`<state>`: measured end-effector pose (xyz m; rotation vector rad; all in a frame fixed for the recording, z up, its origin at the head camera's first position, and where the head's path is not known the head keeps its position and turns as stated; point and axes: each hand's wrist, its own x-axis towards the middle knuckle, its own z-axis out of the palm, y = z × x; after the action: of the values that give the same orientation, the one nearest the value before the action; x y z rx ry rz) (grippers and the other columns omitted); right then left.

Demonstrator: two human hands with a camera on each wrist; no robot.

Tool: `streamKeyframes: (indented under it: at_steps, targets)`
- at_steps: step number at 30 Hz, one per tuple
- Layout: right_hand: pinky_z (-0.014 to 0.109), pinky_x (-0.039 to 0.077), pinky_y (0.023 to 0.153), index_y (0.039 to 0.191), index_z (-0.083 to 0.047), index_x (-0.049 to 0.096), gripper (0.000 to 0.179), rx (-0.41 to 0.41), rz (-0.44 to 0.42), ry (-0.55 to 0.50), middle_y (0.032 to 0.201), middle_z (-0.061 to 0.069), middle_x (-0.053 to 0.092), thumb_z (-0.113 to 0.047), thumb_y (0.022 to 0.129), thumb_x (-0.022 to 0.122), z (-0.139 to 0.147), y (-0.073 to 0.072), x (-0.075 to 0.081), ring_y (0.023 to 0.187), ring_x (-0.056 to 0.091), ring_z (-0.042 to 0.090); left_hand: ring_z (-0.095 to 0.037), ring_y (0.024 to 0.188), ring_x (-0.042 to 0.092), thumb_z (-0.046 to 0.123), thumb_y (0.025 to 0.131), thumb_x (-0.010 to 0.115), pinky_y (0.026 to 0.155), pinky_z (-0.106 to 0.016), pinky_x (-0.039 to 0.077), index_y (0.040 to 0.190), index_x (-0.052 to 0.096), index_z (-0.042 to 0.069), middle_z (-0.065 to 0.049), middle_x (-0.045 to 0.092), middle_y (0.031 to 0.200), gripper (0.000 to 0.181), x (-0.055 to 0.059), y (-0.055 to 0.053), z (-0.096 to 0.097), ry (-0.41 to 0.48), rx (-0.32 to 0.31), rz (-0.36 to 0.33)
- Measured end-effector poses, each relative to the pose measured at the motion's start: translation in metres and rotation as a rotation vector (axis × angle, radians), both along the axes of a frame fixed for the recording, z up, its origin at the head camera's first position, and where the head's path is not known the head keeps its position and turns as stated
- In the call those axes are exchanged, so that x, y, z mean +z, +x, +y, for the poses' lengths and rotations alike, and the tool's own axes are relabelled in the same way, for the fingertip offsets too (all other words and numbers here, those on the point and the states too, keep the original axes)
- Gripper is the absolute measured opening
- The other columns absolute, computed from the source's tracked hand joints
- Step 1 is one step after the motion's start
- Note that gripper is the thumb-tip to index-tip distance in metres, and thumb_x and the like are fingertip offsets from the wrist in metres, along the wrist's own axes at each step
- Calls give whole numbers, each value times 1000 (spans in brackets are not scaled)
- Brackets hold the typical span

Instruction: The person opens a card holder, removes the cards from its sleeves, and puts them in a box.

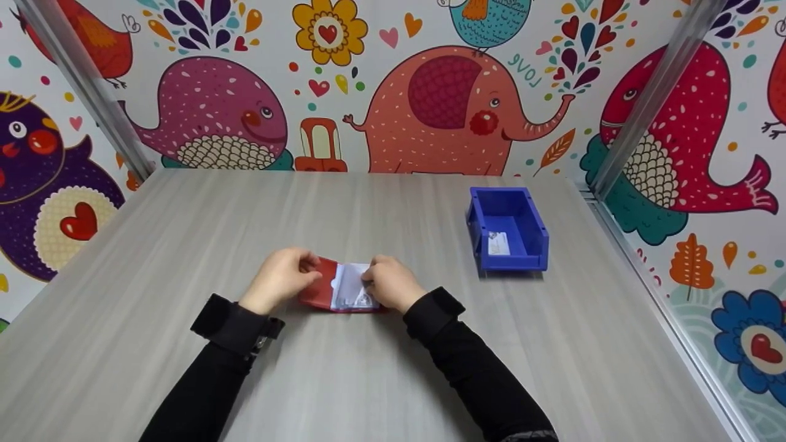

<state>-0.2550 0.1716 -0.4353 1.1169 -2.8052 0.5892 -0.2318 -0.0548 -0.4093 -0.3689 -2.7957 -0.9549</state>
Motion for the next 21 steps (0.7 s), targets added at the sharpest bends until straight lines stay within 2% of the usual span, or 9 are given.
streamKeyframes:
  at_steps: [5,8,14,21]
  targets:
    - [40,50,75,104,4,75,22,12,16,-18,90,12,61,5,82,72,0,-1,-1,83,58,27,-24,75,60,6,77,77,72,-37,50,85,68,0,-6,65,79,14,-1,5,6,11,-136,7]
    - [40,50,74,103,3,75,22,16,21,-23,90,12,61,5,82,72,1,-1,-2,83,58,26,-22,73,59,6,74,79,70,-37,49,84,67,-1,-5,64,77,17,-3,6,10,-3,-184,13]
    - [40,50,74,102,2,75,21,24,30,-27,89,11,61,5,81,72,0,-1,-2,82,58,26,-21,73,59,9,72,83,69,-34,49,87,68,-2,-6,64,79,23,-6,7,15,-52,-216,10]
    - [38,50,72,99,2,76,20,44,45,-38,86,10,60,5,80,73,2,-2,-3,80,57,25,-22,75,56,7,68,85,71,-35,47,85,66,-3,-6,60,78,27,-9,10,21,-49,-249,37]
